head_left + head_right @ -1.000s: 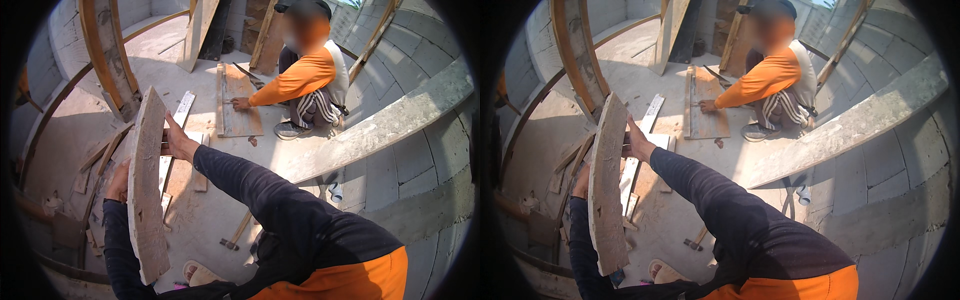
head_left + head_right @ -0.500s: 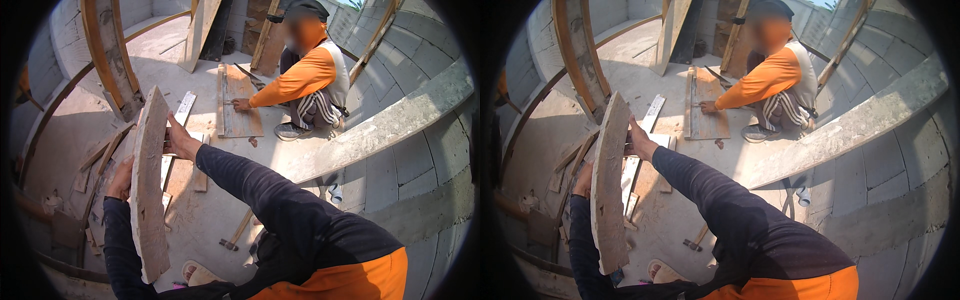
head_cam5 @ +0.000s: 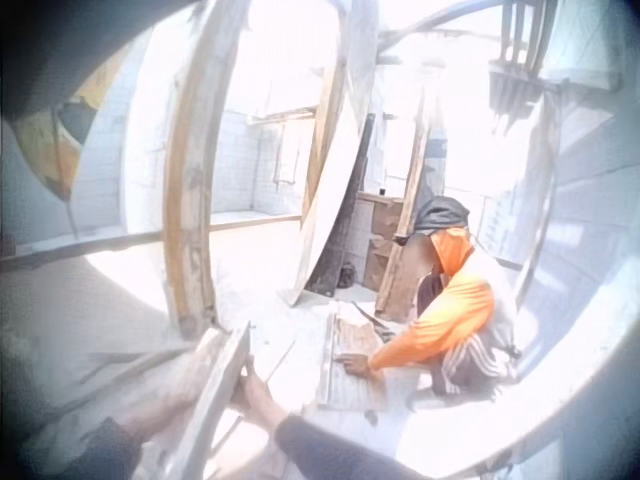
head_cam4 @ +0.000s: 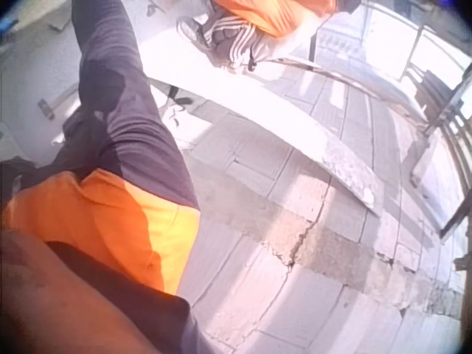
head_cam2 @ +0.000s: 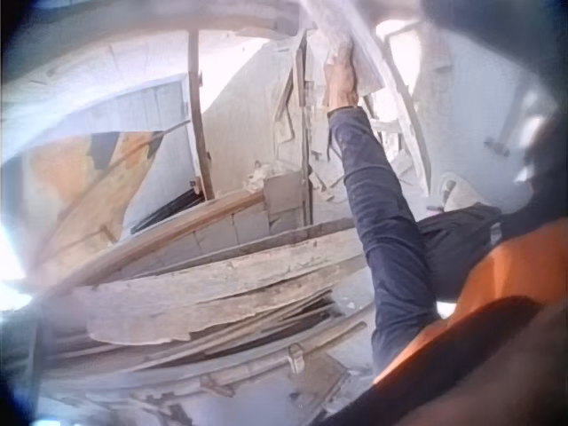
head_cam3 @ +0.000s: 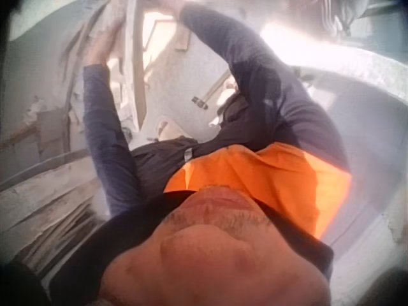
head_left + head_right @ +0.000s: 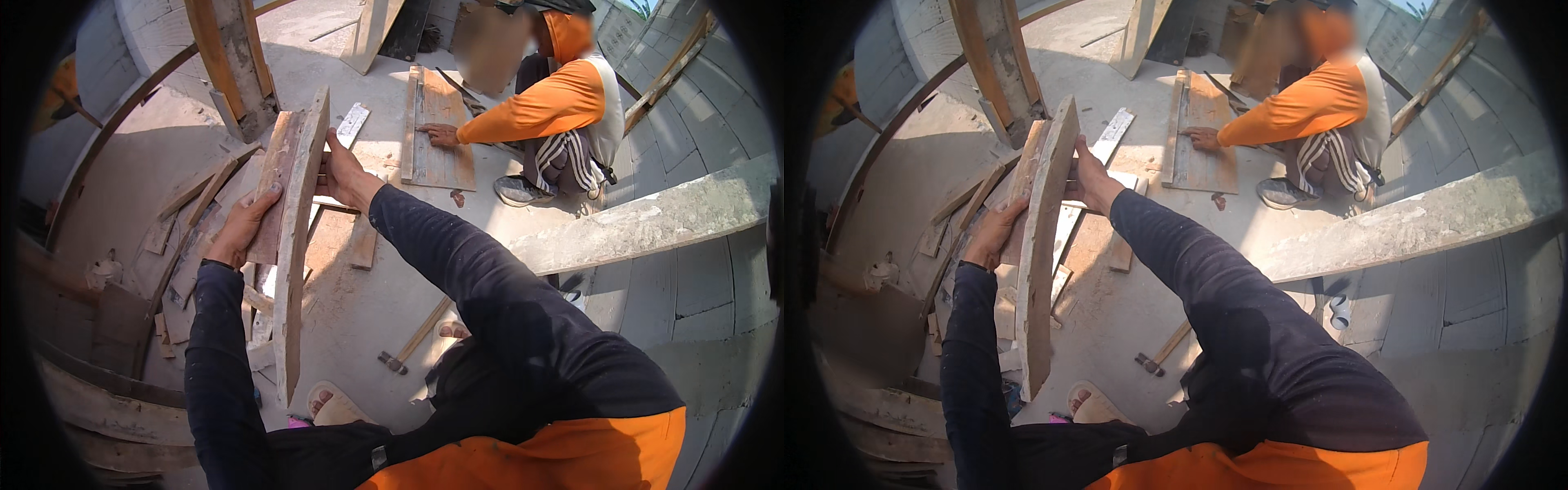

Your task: The person measures a piece of wood with a tape measure, marks it with a piece of chalk, and then uses a saw to cut the wood while working with another person on the floor.

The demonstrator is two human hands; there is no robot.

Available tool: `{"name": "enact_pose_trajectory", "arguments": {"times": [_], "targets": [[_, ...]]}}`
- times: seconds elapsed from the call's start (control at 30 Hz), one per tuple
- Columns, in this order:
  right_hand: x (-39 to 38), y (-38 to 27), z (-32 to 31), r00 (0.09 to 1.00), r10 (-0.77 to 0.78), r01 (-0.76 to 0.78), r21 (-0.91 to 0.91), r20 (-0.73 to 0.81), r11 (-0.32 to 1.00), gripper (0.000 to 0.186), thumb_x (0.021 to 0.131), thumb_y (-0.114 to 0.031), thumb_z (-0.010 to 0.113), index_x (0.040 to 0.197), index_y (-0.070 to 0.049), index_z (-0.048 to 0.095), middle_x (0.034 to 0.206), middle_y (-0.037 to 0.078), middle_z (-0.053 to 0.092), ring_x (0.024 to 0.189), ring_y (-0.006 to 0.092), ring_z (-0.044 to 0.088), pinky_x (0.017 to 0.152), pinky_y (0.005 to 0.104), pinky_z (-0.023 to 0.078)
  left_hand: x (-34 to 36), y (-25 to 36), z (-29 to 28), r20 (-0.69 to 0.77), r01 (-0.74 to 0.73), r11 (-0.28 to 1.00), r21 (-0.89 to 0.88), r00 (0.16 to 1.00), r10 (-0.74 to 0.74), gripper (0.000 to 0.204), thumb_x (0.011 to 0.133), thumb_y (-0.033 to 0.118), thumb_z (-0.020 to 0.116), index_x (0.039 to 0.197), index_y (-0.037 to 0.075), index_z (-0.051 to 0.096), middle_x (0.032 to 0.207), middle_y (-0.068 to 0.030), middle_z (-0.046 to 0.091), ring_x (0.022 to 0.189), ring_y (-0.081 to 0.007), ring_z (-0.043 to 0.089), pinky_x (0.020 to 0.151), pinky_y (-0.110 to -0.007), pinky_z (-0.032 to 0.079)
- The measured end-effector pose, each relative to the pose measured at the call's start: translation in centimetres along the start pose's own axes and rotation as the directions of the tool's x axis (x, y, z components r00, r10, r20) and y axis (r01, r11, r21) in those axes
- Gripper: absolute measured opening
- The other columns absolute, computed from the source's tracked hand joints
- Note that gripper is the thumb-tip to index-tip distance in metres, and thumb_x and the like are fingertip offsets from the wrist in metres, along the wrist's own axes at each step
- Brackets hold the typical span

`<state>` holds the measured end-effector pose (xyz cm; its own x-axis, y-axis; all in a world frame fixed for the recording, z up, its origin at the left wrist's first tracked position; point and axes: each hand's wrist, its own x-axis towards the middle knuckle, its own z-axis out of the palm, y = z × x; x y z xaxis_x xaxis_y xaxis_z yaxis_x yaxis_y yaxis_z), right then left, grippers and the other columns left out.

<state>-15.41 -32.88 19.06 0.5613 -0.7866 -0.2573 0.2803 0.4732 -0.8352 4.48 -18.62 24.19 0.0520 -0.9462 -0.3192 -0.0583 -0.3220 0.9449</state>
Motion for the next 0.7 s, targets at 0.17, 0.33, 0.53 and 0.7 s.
{"name": "enact_pose_trajectory", "arguments": {"times": [0.17, 0.33, 0.53, 0.7], "targets": [[-1.6, -0.7, 2.7, 0.996, -0.086, 0.086, 0.022, 0.032, 0.996, 0.075, 0.116, -0.061, 0.023, 0.16, -0.003, 0.042, 0.152, 0.023, 0.054, 0.137, 0.0368, 0.06, 0.114, 0.0546, 0.053, 0.1, -0.1, -1.1, -0.027, -0.033, 0.999, 0.014, 0.999, 0.033, 0.078, 0.095, 0.045, 0.083, 0.145, -0.008, 0.054, 0.118, -0.0204, 0.075, 0.088, -0.0196, 0.08, 0.073, -0.03, 0.065], [0.0, -0.1, 0.6, 0.996, 0.001, -0.01, 0.113, 0.085, 0.994, 0.062, 0.115, -0.048, 0.035, 0.155, -0.002, 0.046, 0.144, 0.022, 0.06, 0.131, 0.0311, 0.065, 0.107, 0.0471, 0.06, 0.5, -0.9, -1.7, 0.085, -0.009, 0.997, 0.076, 0.996, 0.003, 0.086, 0.092, 0.053, 0.082, 0.144, -0.009, 0.054, 0.124, -0.0222, 0.072, 0.102, -0.0249, 0.078, 0.087, -0.034, 0.064], [0.3, 0.5, 1.7, 0.999, -0.026, 0.024, 0.06, 0.045, 0.998, 0.062, 0.114, -0.048, 0.038, 0.151, 0.002, 0.049, 0.14, 0.023, 0.062, 0.125, 0.0301, 0.069, 0.103, 0.0462, 0.062, 0.1, -2.1, -2.2, 0.057, -0.032, 0.996, 0.079, 0.998, 0.028, 0.085, 0.092, 0.05, 0.082, 0.142, -0.012, 0.055, 0.128, -0.0245, 0.07, 0.111, -0.0261, 0.076, 0.096, -0.035, 0.061], [-0.6, -0.2, 0.3, 0.993, -0.119, 0.107, -0.291, -0.025, 0.951, 0.072, 0.115, -0.057, 0.029, 0.156, 0.0, 0.045, 0.138, 0.023, 0.066, 0.119, 0.0305, 0.074, 0.096, 0.0447, 0.067, 1.7, -2.0, -1.8, 0.024, -0.032, 0.999, -0.035, 0.999, 0.033, 0.076, 0.098, 0.044, 0.077, 0.144, -0.012, 0.054, 0.13, -0.0224, 0.069, 0.112, -0.0277, 0.075, 0.096, -0.035, 0.062]]}}
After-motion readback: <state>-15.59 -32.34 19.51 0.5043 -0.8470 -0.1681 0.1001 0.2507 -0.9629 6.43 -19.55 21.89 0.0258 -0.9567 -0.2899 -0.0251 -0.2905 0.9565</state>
